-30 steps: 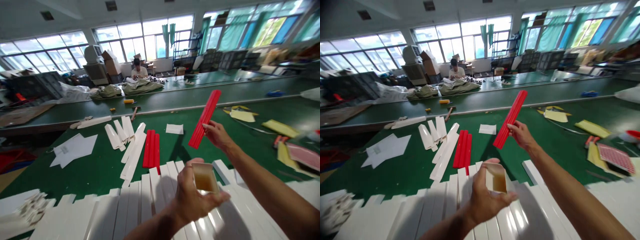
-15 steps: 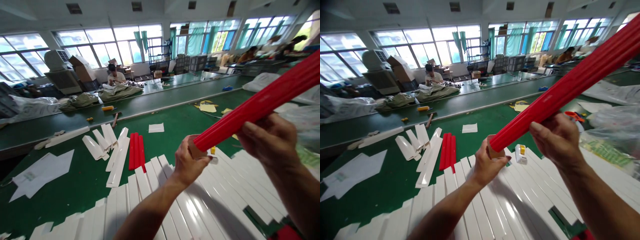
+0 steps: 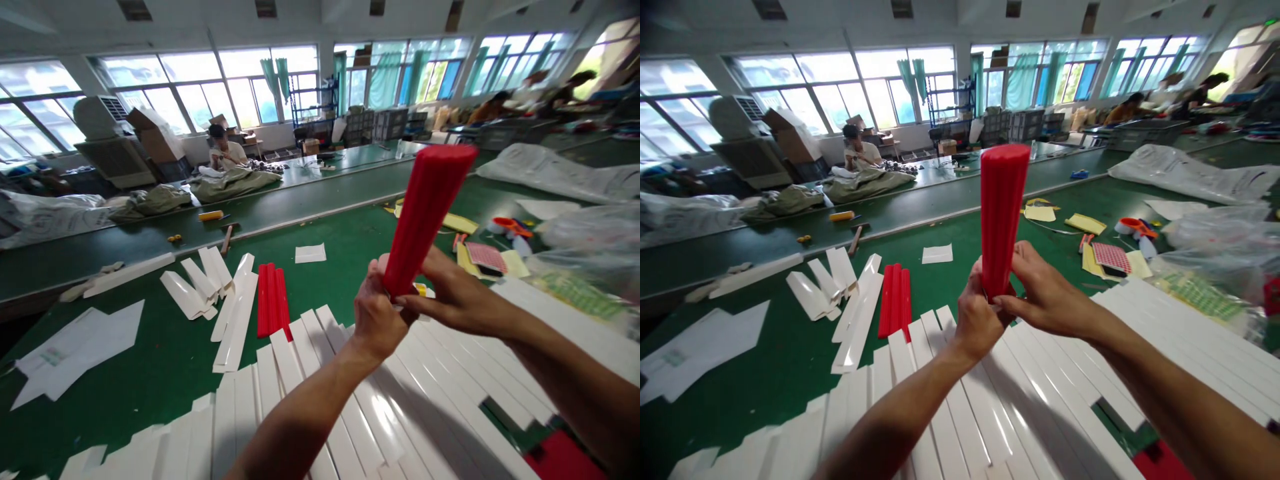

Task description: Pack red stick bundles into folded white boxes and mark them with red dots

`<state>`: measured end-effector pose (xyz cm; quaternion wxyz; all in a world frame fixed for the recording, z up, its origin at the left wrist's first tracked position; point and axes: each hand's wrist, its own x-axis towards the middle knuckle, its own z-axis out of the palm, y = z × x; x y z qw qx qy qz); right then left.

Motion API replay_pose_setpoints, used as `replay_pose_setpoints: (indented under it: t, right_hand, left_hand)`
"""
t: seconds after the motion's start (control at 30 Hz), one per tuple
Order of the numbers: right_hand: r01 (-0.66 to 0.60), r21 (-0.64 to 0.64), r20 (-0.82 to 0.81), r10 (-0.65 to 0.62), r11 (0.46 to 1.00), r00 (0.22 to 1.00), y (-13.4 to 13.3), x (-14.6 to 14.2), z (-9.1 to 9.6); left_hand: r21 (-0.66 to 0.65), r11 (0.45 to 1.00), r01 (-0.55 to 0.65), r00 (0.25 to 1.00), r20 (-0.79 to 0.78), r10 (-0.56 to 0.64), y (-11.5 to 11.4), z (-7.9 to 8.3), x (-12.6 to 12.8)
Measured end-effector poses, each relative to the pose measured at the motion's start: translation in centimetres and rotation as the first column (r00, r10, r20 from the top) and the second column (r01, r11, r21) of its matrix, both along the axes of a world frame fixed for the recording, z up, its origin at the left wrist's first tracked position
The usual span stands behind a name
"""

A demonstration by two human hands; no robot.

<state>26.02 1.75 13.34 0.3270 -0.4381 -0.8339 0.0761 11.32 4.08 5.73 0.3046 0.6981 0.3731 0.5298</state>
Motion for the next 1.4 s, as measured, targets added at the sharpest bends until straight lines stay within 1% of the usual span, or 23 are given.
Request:
replay_pose_setpoints:
  t: [0.07, 0.2, 0.27, 0.37, 0.43, 0.53, 0.6, 0.67, 0.73, 0.8, 0.87, 0.93, 1.03, 1.13, 1.2, 1.3, 1.33, 1.4]
  right_hand:
    - [0.003, -0.033, -0.013, -0.004, 0.999, 1.0, 0.1, -0.2, -0.9]
    - [0.03, -0.093, -0.155, -0.044, 0.995, 0.987, -0.4, 0.0, -2.5]
    - [0.051, -0.132, -0.226, -0.08, 0.99, 0.971, -0.8, -0.1, -3.0]
    - [0.176, -0.16, -0.324, -0.22, 0.971, 0.92, -1.0, -0.7, -3.5]
    - [0.241, -0.205, -0.37, -0.303, 0.949, 0.878, -0.9, -1.0, -3.9]
    - [0.238, -0.293, -0.463, -0.356, 0.926, 0.812, -0.7, -1.0, -4.9]
    - [0.208, -0.326, -0.559, -0.365, 0.922, 0.744, -0.7, -1.1, -6.0]
    - [0.143, -0.373, -0.65, -0.368, 0.917, 0.665, -0.8, -1.6, -7.4]
    - [0.005, -0.449, -0.729, -0.369, 0.894, 0.576, -0.8, -2.8, -8.6]
    - [-0.137, -0.481, -0.802, -0.372, 0.866, 0.467, -0.6, -4.4, -9.4]
    - [-0.228, -0.448, -0.862, -0.35, 0.864, 0.367, 0.0, -5.8, -9.6]
    - [-0.252, -0.409, -0.897, -0.334, 0.877, 0.291, 0.6, -6.6, -9.4]
    - [-0.272, -0.403, -0.909, -0.345, 0.874, 0.236, 1.3, -6.5, -8.9]
    - [-0.284, -0.439, -0.897, -0.397, 0.852, 0.196, 1.8, -5.7, -8.9]
    - [-0.271, -0.458, -0.889, -0.424, 0.847, 0.175, 2.2, -5.4, -9.0]
    - [-0.223, -0.445, -0.895, -0.423, 0.867, 0.14, 2.8, -5.7, -8.4]
    - [-0.187, -0.435, -0.9, -0.421, 0.881, 0.111, 2.9, -5.9, -8.1]
    - [-0.089, -0.415, -0.91, -0.413, 0.906, 0.036, 3.1, -6.5, -7.6]
  left_hand:
    - [0.009, 1.0, -0.028, 0.999, -0.026, 0.029, 0.1, -0.2, 0.0]
    - [0.033, 0.998, -0.053, 0.997, -0.06, 0.055, 0.5, -1.2, -0.2]
    - [0.071, 0.997, -0.042, 0.997, -0.062, 0.047, 0.4, -1.6, -0.1]
    - [0.129, 0.991, -0.041, 0.997, -0.053, 0.048, 0.2, -2.0, 0.3]
    - [0.125, 0.99, -0.062, 0.996, -0.059, 0.07, 0.1, -2.0, 0.5]
    - [0.104, 0.991, -0.085, 0.992, -0.089, 0.094, 0.2, -2.0, 0.4]
    - [0.12, 0.989, -0.086, 0.99, -0.101, 0.098, 0.4, -2.2, 0.2]
    - [0.159, 0.982, -0.107, 0.987, -0.104, 0.124, 0.6, -2.7, 0.0]
    - [0.227, 0.962, -0.15, 0.978, -0.111, 0.178, 0.7, -3.5, -0.2]
    - [0.32, 0.93, -0.178, 0.969, -0.107, 0.223, 0.9, -4.5, -0.2]
    - [0.403, 0.894, -0.193, 0.969, -0.062, 0.238, 1.2, -5.4, -0.3]
    - [0.459, 0.864, -0.206, 0.974, 0.011, 0.226, 1.6, -6.0, -0.5]
    - [0.517, 0.836, -0.183, 0.983, 0.073, 0.17, 2.1, -6.5, -0.7]
    - [0.547, 0.825, -0.141, 0.99, 0.089, 0.11, 2.3, -6.2, -0.9]
    - [0.52, 0.847, -0.109, 0.992, 0.117, 0.056, 2.3, -5.6, -1.0]
    - [0.364, 0.929, -0.068, 0.975, 0.22, -0.015, 2.4, -4.1, -1.0]
    - [0.306, 0.95, -0.058, 0.967, 0.255, -0.023, 2.4, -3.6, -1.0]
    - [0.238, 0.97, -0.051, 0.949, 0.313, -0.027, 2.4, -2.9, -0.9]
